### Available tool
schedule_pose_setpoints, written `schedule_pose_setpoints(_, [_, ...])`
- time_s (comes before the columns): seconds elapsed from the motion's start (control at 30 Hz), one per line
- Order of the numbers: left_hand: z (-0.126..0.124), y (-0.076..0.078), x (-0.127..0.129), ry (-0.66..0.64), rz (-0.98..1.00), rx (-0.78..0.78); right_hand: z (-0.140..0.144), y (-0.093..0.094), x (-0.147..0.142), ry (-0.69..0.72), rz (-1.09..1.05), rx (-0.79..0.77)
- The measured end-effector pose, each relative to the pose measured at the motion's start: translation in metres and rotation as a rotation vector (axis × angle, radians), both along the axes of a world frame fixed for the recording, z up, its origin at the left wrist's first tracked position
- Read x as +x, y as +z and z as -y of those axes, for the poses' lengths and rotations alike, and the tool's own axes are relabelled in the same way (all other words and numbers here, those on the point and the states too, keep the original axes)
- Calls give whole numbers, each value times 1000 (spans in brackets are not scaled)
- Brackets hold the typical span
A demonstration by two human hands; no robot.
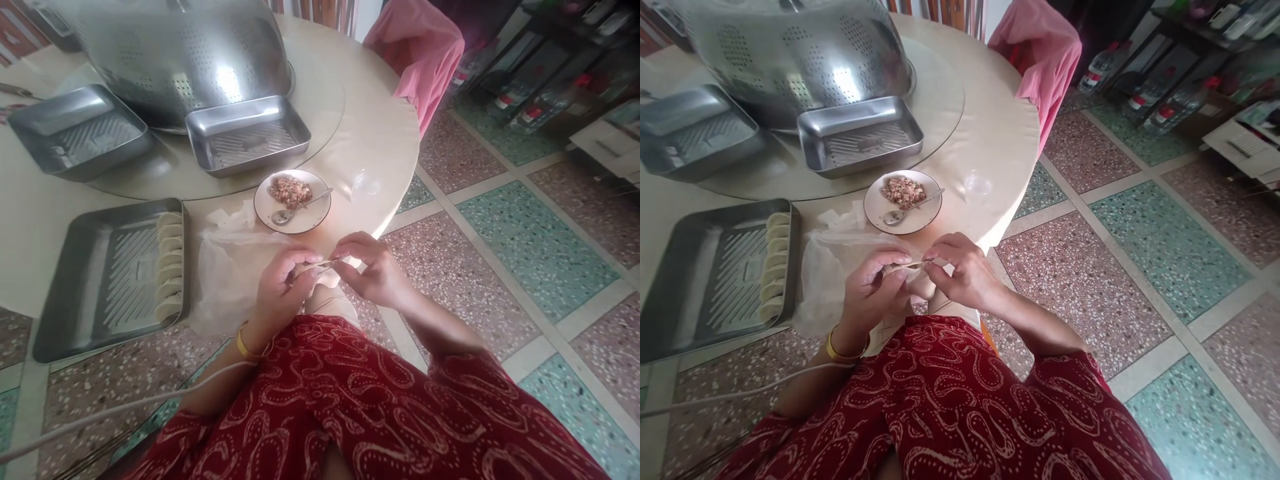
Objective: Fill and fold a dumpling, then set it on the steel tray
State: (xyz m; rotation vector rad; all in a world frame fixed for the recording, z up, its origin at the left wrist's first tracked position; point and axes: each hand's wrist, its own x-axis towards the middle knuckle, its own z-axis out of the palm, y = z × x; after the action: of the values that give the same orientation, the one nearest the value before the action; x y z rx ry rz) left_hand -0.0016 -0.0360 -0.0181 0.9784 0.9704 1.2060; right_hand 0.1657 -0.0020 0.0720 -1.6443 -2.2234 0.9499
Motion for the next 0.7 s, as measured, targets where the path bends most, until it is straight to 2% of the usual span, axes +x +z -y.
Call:
schedule_pose_setpoints(0.1, [-1,0,0,-8,-19,-13,-3,0,1,-23,-48,-73])
schedule_pose_setpoints(0.27, [-2,-1,1,-12,-14,-56,-4,1,1,-12,-16,-60])
schedule_pose_setpoints(0.37, [-3,-4,4,-8,-32,2,-4,0,0,-17,21,-55])
schedule_pose_setpoints(0.5, [-4,-6,6,-92,-71,97,-6,0,-1,-45,8,-99])
schedule_pose_setpoints(0.7, [-5,-4,9,-142,-78,89,-6,1,-5,-85,-57,-184])
